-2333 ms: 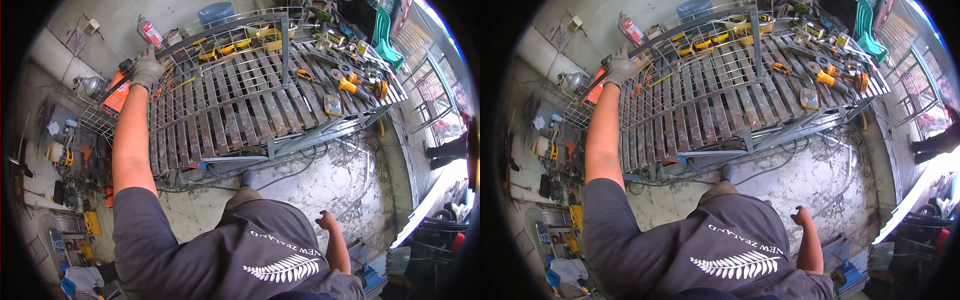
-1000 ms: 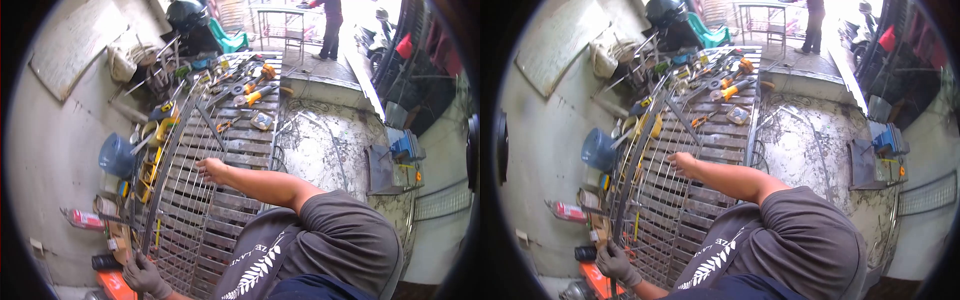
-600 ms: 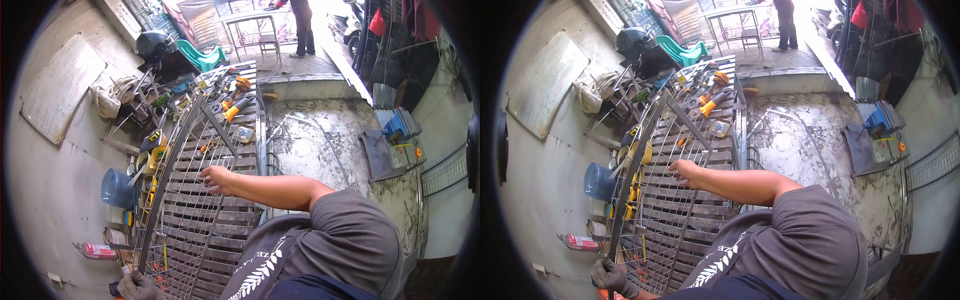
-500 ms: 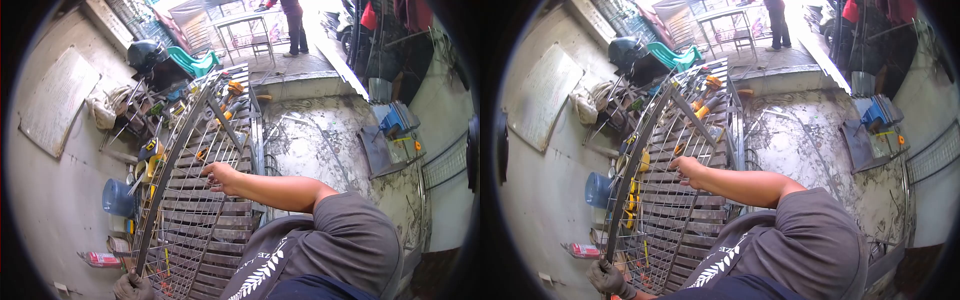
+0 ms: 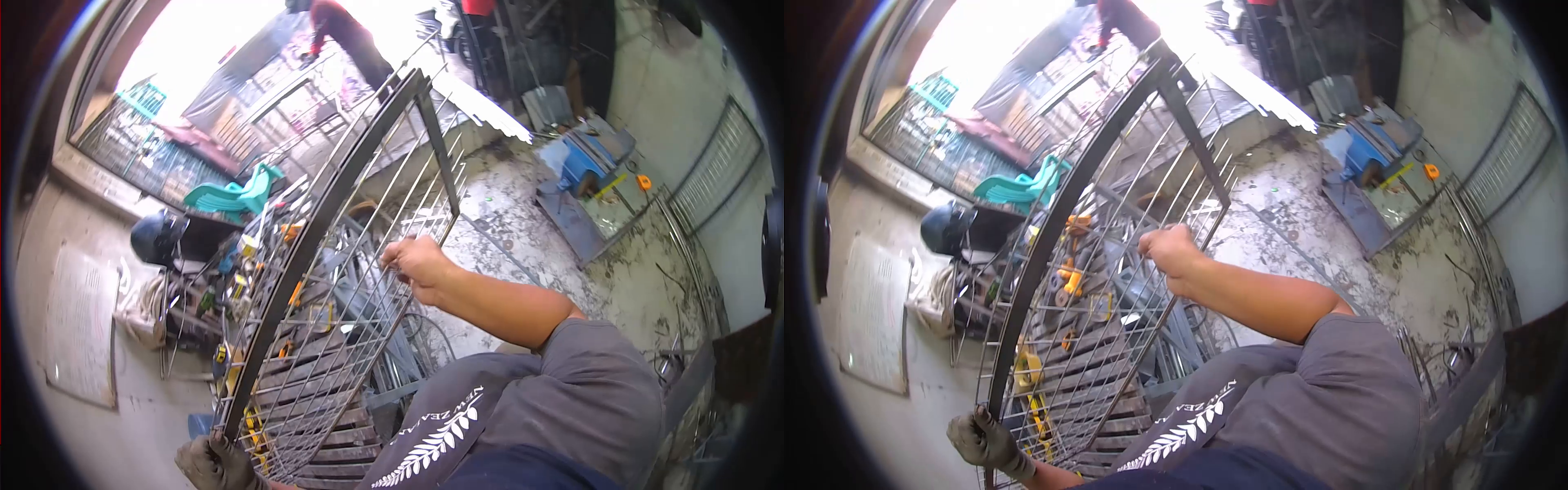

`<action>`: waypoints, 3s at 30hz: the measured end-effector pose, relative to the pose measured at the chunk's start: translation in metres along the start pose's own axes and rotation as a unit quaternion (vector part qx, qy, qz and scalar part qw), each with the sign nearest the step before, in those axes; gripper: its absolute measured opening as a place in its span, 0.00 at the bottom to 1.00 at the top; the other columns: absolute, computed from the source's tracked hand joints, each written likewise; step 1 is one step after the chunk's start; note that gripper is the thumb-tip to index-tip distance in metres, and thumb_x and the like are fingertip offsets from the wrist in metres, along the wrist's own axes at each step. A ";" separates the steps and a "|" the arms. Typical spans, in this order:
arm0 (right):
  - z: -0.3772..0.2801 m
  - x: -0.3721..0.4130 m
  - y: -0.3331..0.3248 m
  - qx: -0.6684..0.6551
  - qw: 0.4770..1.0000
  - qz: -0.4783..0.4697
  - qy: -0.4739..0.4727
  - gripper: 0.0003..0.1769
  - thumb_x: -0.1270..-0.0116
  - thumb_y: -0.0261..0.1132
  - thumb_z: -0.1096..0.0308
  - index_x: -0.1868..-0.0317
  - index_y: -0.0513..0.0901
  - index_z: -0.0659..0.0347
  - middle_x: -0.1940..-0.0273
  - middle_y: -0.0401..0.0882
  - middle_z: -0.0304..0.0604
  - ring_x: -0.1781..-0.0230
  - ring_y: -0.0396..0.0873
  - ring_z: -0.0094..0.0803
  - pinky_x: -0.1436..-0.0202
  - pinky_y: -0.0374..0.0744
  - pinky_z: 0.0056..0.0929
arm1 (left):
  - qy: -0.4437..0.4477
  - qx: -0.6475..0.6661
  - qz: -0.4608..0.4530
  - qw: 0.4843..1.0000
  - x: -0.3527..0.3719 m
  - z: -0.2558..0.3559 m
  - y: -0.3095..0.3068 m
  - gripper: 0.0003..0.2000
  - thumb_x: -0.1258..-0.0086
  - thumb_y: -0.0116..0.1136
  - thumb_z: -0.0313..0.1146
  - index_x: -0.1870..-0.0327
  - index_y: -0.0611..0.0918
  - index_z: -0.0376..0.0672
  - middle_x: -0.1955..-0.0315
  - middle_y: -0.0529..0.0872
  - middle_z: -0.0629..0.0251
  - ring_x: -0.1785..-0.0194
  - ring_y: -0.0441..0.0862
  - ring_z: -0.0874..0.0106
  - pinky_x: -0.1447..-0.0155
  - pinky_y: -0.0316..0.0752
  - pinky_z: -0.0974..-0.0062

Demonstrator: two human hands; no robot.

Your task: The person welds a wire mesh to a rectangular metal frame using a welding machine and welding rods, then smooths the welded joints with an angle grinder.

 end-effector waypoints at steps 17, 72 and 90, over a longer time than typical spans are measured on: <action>-0.230 0.046 -0.333 -0.213 0.917 0.227 -0.249 0.04 0.31 0.66 0.76 0.57 0.80 0.63 0.56 0.83 0.45 0.44 0.91 0.48 0.40 0.77 0.45 | 0.102 0.361 0.089 0.923 -0.216 0.267 0.204 0.16 0.23 0.72 0.43 0.69 0.81 0.45 0.76 0.78 0.64 0.72 0.75 0.61 0.63 0.68 0.61; -0.528 -0.745 -0.303 -0.011 0.978 0.116 -0.171 0.32 0.46 0.71 0.95 0.57 0.64 0.51 0.64 0.78 0.43 0.67 0.85 0.36 0.65 0.84 0.34 | -0.362 0.440 -0.368 0.735 -0.170 0.460 0.966 0.39 0.26 0.63 0.75 0.67 0.90 0.37 0.71 0.87 0.55 0.62 0.87 0.57 0.55 0.78 0.59; -0.581 -0.932 -0.053 0.022 0.991 -0.030 -0.125 0.22 0.24 0.79 0.57 0.42 0.82 0.61 0.57 0.89 0.46 0.54 0.92 0.39 0.55 0.84 0.41 | -0.456 0.483 -0.386 0.640 -0.094 0.389 1.269 0.44 0.21 0.49 0.81 0.62 0.86 0.37 0.76 0.80 0.53 0.70 0.77 0.62 0.59 0.76 0.59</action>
Point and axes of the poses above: each hand's wrist, its own x-axis away from the middle knuckle, its own y-axis out of the palm, z = x × y, the point moved 7 cm from there along -x, towards the middle knuckle
